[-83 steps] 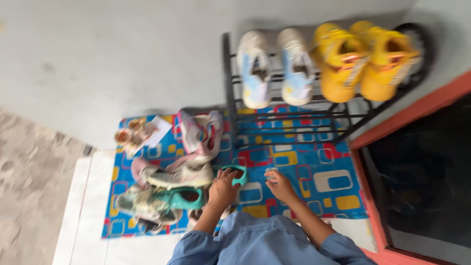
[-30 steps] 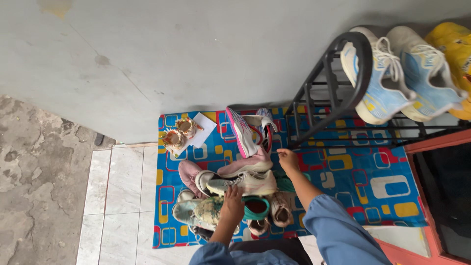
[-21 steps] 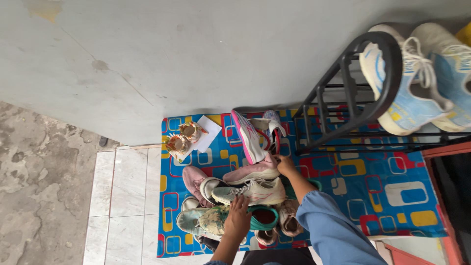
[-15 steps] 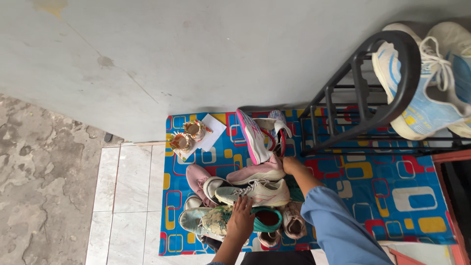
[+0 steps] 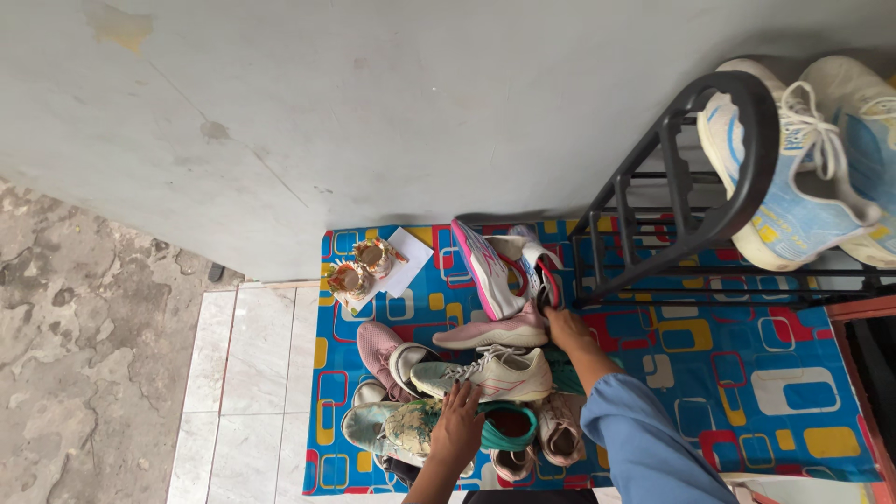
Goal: The person picks up pairs of shoes from the mat on the floor and places them onto a black metal shoe rack, arranging them in rows on the rack's tiers. They continue lifting additional pairs from the floor and slotting them onto the rack throughout the clip.
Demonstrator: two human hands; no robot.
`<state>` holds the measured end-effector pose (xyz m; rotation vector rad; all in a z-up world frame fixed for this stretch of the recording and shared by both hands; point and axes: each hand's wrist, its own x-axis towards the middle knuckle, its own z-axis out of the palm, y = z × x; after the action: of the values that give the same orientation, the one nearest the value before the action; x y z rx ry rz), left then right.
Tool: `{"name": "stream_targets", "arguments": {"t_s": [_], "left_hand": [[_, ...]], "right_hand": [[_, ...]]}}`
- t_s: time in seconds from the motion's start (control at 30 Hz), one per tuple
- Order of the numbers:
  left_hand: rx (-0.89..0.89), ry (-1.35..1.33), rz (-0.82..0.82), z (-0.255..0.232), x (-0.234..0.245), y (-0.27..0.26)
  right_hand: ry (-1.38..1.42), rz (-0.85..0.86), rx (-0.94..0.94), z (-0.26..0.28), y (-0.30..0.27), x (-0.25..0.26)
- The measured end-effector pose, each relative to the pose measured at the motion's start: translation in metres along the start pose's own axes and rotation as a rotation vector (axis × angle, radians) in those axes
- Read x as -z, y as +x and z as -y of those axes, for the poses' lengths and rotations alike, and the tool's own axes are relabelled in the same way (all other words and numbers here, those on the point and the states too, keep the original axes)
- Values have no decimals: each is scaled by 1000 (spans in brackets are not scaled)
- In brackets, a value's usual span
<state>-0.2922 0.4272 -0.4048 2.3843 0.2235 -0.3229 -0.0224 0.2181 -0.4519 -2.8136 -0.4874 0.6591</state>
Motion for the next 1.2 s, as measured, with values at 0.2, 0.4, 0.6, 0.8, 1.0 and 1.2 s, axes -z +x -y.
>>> {"name": "stream_targets", "arguments": {"t_s": [0.2, 0.4, 0.6, 0.8, 1.0, 1.2], "left_hand": [[-17, -8, -33, 6, -8, 3], [-14, -143, -133, 11, -16, 15], [-77, -820, -247, -25, 5, 56], [116, -1287, -76, -86, 29, 76], [209, -1078, -46, -83, -14, 74], [170, -937, -23, -62, -50, 67]], "right_hand": [[204, -296, 138, -14, -15, 30], [460, -470, 344, -4, -96, 70], [629, -485, 363, 11, -218, 76], [676, -522, 459, 8, -285, 53], [619, -514, 153, -41, -329, 22], [672, -618, -108, -83, -370, -28]]}}
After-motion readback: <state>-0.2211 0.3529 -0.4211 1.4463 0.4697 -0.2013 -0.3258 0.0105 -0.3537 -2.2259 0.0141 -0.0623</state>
